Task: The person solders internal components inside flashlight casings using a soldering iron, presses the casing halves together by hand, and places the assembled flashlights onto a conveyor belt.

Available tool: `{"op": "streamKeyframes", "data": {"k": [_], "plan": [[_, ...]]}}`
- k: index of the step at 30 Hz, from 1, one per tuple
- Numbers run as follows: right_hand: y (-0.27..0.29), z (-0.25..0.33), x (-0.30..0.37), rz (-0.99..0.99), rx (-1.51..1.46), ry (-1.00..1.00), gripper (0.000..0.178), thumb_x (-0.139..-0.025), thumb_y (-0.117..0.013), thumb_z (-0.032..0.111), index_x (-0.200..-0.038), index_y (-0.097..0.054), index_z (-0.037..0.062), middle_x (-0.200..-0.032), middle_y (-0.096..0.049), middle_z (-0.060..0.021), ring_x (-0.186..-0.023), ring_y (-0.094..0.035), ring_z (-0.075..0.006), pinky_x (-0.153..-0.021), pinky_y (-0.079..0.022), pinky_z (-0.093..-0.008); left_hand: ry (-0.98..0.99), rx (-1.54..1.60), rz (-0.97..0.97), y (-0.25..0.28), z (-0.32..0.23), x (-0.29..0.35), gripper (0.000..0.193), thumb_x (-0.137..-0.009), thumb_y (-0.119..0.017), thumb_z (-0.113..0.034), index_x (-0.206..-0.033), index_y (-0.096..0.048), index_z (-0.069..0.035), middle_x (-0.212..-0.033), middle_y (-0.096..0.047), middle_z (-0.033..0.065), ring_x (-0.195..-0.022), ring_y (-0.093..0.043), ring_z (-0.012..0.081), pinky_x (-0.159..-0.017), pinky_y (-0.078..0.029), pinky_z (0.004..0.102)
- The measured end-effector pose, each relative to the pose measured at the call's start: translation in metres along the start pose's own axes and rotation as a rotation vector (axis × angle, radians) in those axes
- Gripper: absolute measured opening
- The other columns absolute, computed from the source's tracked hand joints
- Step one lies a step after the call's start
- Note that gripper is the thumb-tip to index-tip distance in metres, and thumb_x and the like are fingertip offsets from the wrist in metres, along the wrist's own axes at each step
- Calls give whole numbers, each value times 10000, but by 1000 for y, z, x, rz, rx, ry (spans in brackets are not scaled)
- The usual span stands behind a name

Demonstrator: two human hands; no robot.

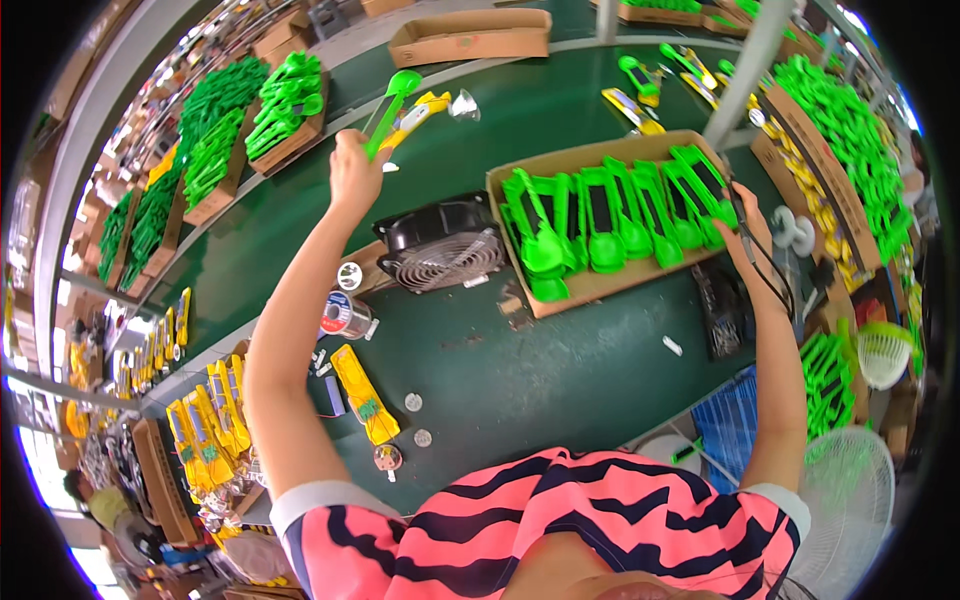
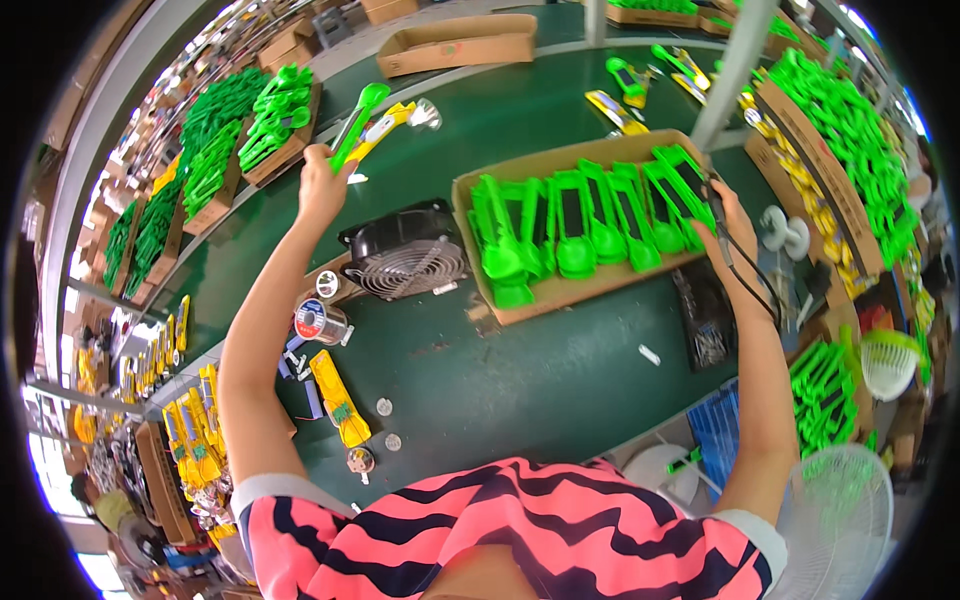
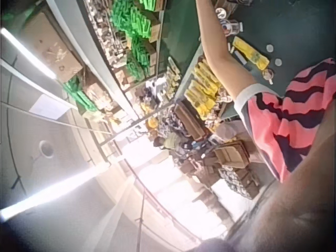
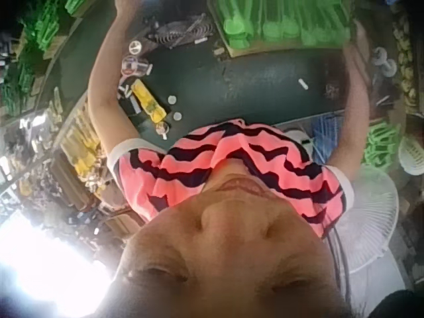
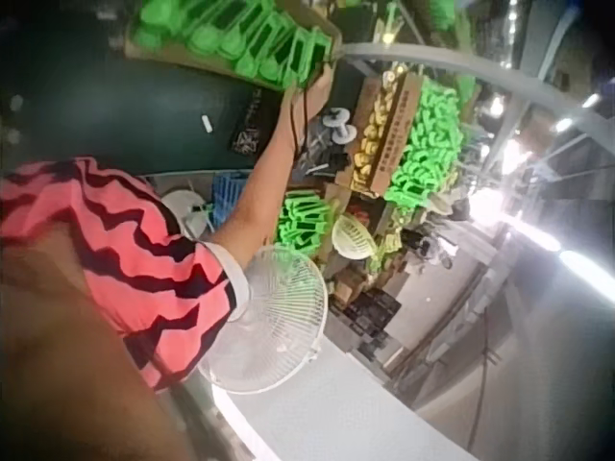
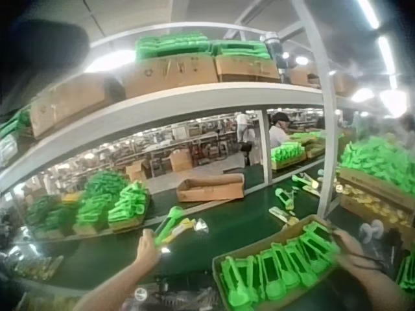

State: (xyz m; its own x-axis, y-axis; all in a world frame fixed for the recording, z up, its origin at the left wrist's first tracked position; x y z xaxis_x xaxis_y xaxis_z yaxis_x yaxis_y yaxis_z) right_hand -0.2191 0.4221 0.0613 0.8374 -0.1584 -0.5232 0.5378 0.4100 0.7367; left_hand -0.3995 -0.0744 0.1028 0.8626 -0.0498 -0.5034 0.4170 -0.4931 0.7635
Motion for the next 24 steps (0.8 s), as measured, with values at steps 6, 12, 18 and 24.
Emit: {"op": "streamKeyframes", "data": {"k": [6, 12, 18, 24], "plan": [[-39, -3, -23, 241, 498, -14, 751, -599, -733, 85, -1231, -327, 94, -1137, -540, -105, -1033, -523, -300, -935, -308, -450, 574, -209, 180, -106, 148, -1, 542, -674, -730, -293, -1022, -398, -42, -1033, -535, 190, -977, -517, 358, -803, -453, 439], [-52, -22, -24, 323, 419, -19, 730, -666, -694, 83, -1273, -293, 145, -1141, -537, -134, -1066, -501, -313, -987, -258, -460, 294, -355, 607, -75, 139, -2, 775, -610, -623, -648, -1033, -535, -4, -1129, -498, 210, -1041, -502, 372, -837, -443, 417], [-41, -17, -24, 234, 397, 74, 636, -730, -561, 5, -1285, -301, 176, -1223, -468, -104, -1068, -489, -298, -1041, -177, -474, -168, -916, 516, 86, 58, 53, 225, -727, -603, -265, -715, -639, -43, -606, -587, 135, -607, -596, 311, -582, -496, 380], [-14, -39, -11, 45, -19, 84, 529, -775, -531, -21, -1267, -398, 116, -1212, -460, -40, -914, -524, -177, -778, -401, -259, -514, -976, 1000, 87, 4, 233, 383, -699, -619, -154, -1069, -539, -94, -1175, -493, 91, -1113, -452, 223, -880, -399, 382]]}}
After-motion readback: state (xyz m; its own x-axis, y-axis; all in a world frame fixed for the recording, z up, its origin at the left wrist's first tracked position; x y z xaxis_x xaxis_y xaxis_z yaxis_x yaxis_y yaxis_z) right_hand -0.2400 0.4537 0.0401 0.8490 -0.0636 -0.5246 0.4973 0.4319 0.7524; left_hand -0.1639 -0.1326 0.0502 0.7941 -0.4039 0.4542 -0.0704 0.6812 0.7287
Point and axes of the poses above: each hand's wrist, its own x-axis away from the middle knuckle, its own y-axis out of the back of the hand, z = x × y, the point moved 5 cm from there along -x, towards the middle knuckle
